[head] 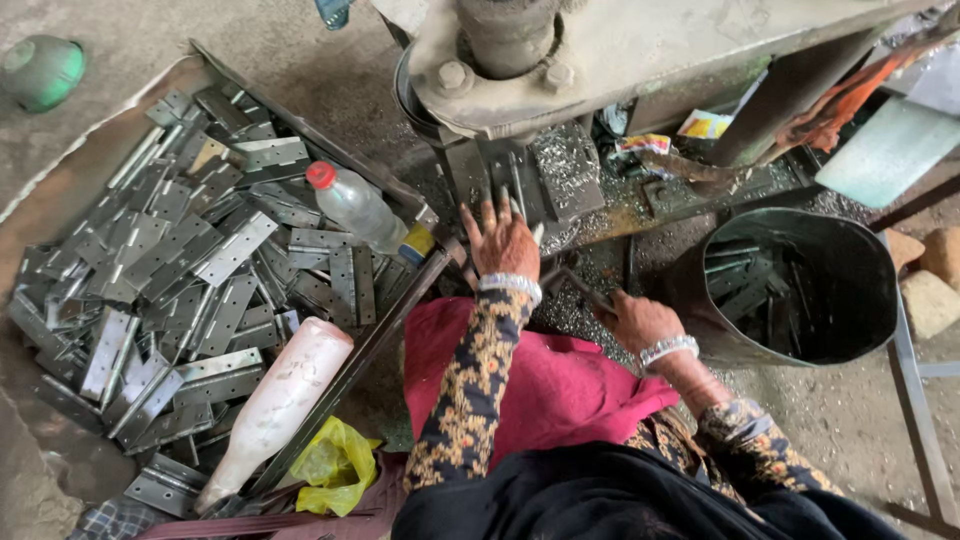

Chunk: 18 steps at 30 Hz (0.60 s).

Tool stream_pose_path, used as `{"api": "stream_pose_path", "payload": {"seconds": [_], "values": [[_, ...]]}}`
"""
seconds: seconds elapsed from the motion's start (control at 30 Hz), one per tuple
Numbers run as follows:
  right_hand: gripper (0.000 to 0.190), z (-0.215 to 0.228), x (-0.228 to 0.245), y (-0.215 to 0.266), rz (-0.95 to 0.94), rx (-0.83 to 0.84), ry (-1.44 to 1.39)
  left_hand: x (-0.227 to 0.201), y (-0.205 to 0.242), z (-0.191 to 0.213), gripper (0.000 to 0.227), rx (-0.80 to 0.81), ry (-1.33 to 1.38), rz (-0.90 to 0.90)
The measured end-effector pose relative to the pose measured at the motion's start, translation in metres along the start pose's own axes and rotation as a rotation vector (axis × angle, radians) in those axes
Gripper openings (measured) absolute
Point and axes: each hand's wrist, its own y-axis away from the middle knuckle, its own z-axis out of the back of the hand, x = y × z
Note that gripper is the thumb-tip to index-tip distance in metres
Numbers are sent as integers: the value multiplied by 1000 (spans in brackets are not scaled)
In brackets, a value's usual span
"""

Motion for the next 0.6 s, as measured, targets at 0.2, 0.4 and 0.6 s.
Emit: {"api": "stream_pose_path", "payload": {"seconds": [0.2, 0.4, 0.6], "values": [[51, -9, -10, -5, 19, -43, -58, -8, -26, -5, 58, 30, -189, 17], [46, -68, -24, -7, 109, -175, -210, 1, 1, -10, 50, 76, -154, -19], [54, -27, -27, -20, 12, 38, -34, -4, -26, -16, 42, 103, -9, 13]]}}
